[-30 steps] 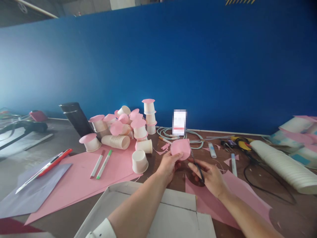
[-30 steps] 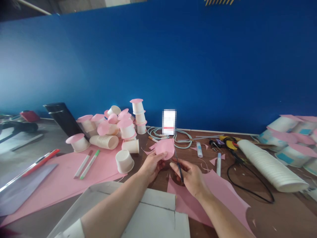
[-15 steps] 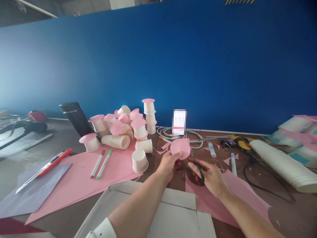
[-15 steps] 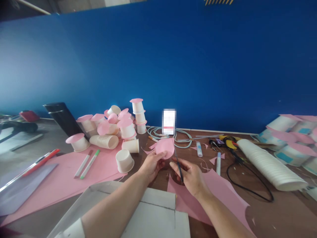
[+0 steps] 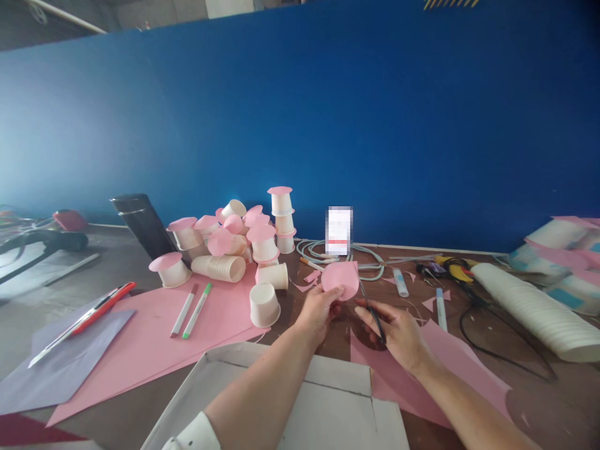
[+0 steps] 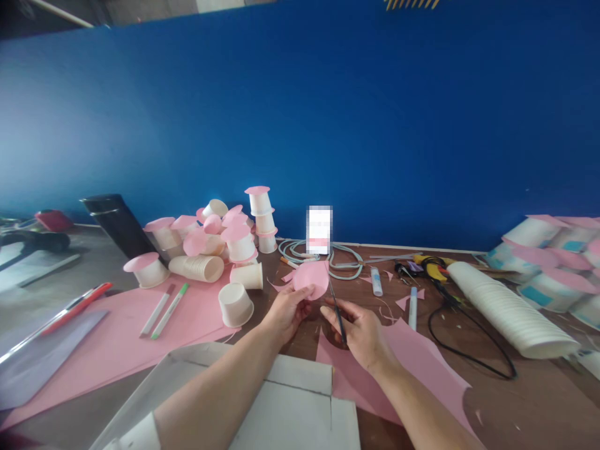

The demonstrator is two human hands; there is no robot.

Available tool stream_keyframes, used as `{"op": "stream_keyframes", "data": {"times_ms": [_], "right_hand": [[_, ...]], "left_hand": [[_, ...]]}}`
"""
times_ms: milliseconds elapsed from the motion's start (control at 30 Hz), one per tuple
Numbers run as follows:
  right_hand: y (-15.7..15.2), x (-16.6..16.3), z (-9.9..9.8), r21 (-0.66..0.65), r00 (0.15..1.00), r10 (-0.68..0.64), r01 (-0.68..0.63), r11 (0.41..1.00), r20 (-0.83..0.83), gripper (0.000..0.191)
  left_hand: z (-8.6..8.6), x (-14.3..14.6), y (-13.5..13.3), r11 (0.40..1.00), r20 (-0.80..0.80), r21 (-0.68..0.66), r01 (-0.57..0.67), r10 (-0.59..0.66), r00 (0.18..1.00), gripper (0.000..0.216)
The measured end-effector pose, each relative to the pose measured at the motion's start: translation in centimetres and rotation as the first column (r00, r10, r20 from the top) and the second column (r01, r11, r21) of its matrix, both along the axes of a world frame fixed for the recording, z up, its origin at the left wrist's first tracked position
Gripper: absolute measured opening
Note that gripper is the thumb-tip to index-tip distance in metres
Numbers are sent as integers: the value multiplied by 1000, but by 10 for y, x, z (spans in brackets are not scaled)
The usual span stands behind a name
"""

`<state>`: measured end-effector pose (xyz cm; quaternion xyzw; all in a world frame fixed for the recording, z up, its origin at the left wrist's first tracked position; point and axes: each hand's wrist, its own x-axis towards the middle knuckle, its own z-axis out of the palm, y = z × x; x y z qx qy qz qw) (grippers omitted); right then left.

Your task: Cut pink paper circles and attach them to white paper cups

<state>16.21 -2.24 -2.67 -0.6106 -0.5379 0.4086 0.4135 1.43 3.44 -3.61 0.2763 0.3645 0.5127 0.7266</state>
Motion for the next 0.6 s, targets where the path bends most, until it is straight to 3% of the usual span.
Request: {"op": "stream_keyframes", "data": {"times_ms": [600], "right_hand": [[0,0,1,15,1000,-7,7,1000,-4,52]], "left_hand": [[-2,-1,1,999,-1,-12,-31,31,1000,31]]}}
